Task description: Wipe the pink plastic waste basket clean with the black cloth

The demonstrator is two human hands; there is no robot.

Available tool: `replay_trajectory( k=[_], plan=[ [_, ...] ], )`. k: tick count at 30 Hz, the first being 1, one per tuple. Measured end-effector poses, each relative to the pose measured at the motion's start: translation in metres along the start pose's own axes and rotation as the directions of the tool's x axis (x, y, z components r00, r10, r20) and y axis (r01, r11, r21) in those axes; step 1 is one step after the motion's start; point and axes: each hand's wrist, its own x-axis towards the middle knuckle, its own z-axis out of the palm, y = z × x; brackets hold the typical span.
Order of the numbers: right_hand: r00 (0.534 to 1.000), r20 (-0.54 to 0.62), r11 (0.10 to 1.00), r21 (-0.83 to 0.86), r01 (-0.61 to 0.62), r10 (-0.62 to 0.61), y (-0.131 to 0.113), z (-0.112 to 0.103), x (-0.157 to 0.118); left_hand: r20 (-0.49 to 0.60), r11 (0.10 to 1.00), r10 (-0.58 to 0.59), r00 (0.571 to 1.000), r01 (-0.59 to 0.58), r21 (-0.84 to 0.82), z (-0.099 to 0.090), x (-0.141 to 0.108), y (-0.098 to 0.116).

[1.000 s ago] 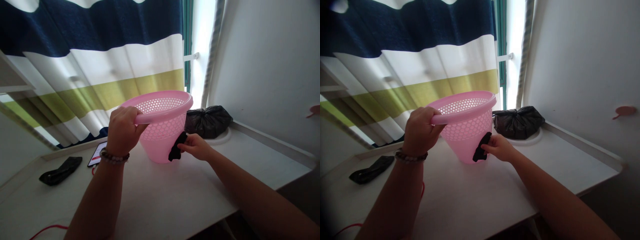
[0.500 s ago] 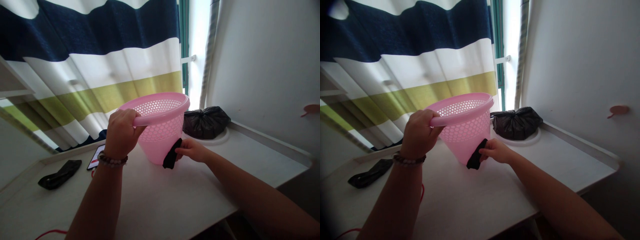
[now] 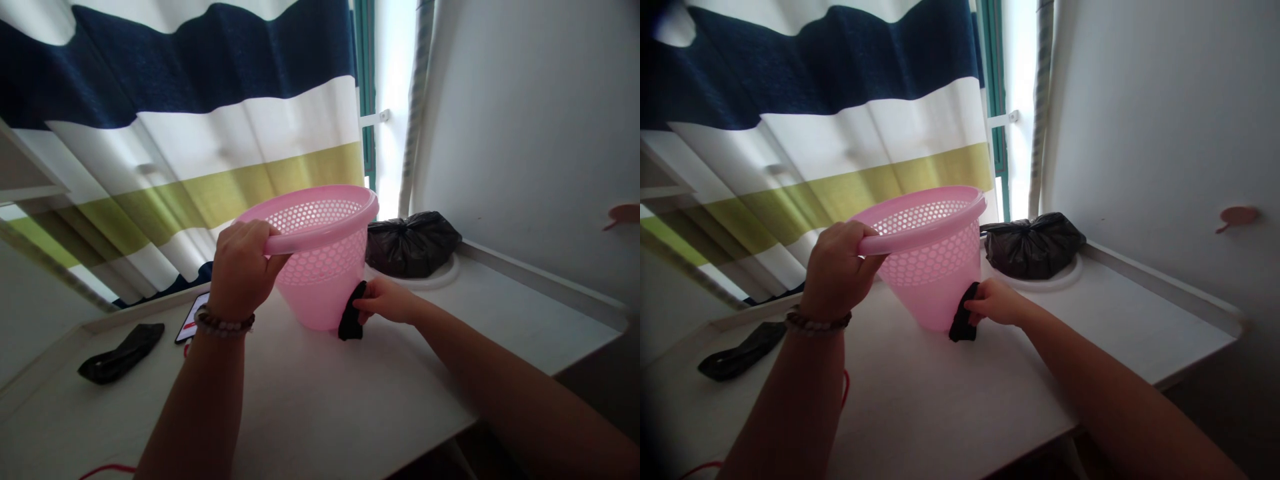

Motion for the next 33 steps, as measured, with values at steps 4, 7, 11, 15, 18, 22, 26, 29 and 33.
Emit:
replay_trajectory(
  k=[4, 7, 11, 15, 18, 22, 26, 29, 33],
  plan=[
    [0.993, -0.068, 0.951, -0.287, -0.112, 0.096, 0.013, 0.003, 0.004, -0.01, 1.0, -0.011, 1.0, 0.011, -0.017, 0.0, 0.0, 0.0],
    [0.992, -0.077, 0.921, -0.372, -0.117, 0.095, 0.017, 0.003, 0.005, -0.004, 1.0, -0.01, 1.0, 0.01, -0.009, 0.0, 0.0, 0.001],
    [0.995, -0.071, 0.919, -0.384, -0.094, 0.072, 0.016, 0.003, 0.004, -0.009, 1.0, -0.01, 1.0, 0.01, -0.003, -0.002, 0.0, 0.002],
    [0.994, -0.085, 0.913, -0.394, -0.103, 0.075, 0.014, 0.004, 0.003, -0.015, 1.0, -0.013, 1.0, 0.013, -0.008, -0.002, 0.001, 0.004],
    [0.998, -0.044, 0.941, -0.333, -0.054, 0.042, 0.008, 0.004, 0.001, -0.014, 1.0, -0.017, 1.0, 0.017, -0.015, -0.002, 0.001, 0.003],
    [0.985, 0.049, 0.986, -0.005, 0.167, -0.166, -0.006, -0.001, -0.005, 0.004, 1.0, -0.008, 1.0, 0.008, -0.014, -0.002, 0.0, 0.0],
    [0.911, -0.214, 0.901, 0.186, 0.392, -0.352, -0.016, -0.004, -0.01, 0.024, 1.0, 0.011, 1.0, -0.01, -0.028, -0.002, 0.0, -0.002],
    [0.89, -0.312, 0.912, 0.132, 0.388, -0.333, -0.015, -0.005, -0.008, 0.015, 1.0, 0.012, 1.0, -0.012, -0.024, -0.001, 0.0, -0.002],
    [0.965, -0.192, 0.983, -0.023, 0.181, -0.182, -0.004, -0.007, 0.0, -0.002, 1.0, 0.013, 1.0, -0.013, -0.004, 0.0, 0.0, -0.002]
  ],
)
